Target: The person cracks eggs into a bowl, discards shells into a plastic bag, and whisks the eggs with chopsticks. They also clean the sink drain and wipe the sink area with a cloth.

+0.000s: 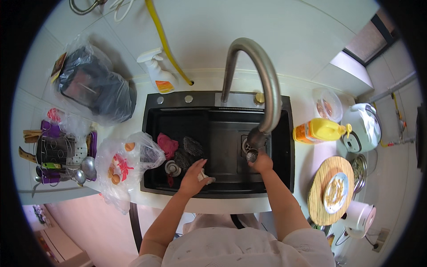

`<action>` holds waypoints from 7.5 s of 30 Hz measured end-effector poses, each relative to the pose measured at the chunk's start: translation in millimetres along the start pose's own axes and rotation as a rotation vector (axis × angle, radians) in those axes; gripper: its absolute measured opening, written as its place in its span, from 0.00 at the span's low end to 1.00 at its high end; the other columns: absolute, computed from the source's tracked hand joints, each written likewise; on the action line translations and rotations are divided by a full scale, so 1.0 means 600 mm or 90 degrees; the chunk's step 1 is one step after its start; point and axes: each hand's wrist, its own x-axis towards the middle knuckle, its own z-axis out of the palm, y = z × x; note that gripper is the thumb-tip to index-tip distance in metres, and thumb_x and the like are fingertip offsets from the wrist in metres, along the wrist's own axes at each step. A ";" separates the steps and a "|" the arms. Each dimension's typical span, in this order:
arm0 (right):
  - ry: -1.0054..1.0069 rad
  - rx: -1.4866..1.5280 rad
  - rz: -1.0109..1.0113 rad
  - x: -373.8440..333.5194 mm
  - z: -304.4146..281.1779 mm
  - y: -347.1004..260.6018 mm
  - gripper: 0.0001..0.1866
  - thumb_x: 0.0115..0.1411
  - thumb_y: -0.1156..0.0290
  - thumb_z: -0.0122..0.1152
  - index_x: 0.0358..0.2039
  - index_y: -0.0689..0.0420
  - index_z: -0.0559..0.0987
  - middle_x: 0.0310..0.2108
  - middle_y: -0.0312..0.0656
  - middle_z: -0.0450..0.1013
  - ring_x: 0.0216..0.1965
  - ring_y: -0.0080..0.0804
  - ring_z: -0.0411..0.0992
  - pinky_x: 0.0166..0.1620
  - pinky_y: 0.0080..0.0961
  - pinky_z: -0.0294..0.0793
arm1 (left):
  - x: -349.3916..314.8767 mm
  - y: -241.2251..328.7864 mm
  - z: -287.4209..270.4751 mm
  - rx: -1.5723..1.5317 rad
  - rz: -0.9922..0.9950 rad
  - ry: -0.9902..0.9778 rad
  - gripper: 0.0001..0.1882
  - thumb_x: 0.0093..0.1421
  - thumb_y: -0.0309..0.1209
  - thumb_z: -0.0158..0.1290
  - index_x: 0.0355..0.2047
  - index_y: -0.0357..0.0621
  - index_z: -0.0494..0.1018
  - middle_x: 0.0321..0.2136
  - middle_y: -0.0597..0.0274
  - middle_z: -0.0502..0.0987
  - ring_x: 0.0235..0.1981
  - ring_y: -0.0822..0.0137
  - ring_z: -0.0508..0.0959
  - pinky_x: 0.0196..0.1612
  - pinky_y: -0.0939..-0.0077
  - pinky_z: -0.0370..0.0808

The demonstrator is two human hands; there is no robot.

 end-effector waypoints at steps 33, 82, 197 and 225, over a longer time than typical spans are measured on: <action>-0.053 0.213 -0.411 -0.085 0.008 -0.320 0.37 0.52 0.57 0.62 0.56 0.63 0.60 0.52 0.56 0.62 0.52 0.50 0.64 0.54 0.35 0.64 | -0.346 -0.080 -0.227 0.305 -0.311 0.674 0.49 0.36 0.26 0.67 0.58 0.37 0.52 0.58 0.39 0.51 0.60 0.42 0.52 0.60 0.59 0.54; 0.029 0.114 -0.808 -0.121 -0.135 -0.791 0.43 0.47 0.74 0.57 0.62 0.58 0.47 0.61 0.57 0.48 0.62 0.49 0.50 0.61 0.34 0.55 | -0.180 -0.172 -0.440 0.484 -0.105 0.197 0.47 0.45 0.47 0.60 0.62 0.67 0.48 0.59 0.53 0.54 0.61 0.51 0.52 0.57 0.32 0.45; 0.252 1.626 -0.352 -0.815 -0.232 0.259 0.48 0.55 0.30 0.26 0.61 0.61 0.54 0.64 0.46 0.48 0.65 0.40 0.46 0.64 0.36 0.45 | -0.222 0.511 0.350 -0.940 -0.046 -0.782 0.42 0.57 0.62 0.33 0.63 0.47 0.48 0.61 0.52 0.53 0.61 0.55 0.53 0.62 0.55 0.47; -0.549 1.210 -0.518 -0.344 -0.280 -0.616 0.34 0.63 0.42 0.30 0.56 0.57 0.64 0.45 0.44 0.70 0.43 0.34 0.68 0.46 0.30 0.68 | -0.217 -0.035 -0.707 -0.030 0.139 0.686 0.26 0.53 0.22 0.52 0.53 0.44 0.63 0.50 0.58 0.63 0.41 0.69 0.69 0.41 0.78 0.70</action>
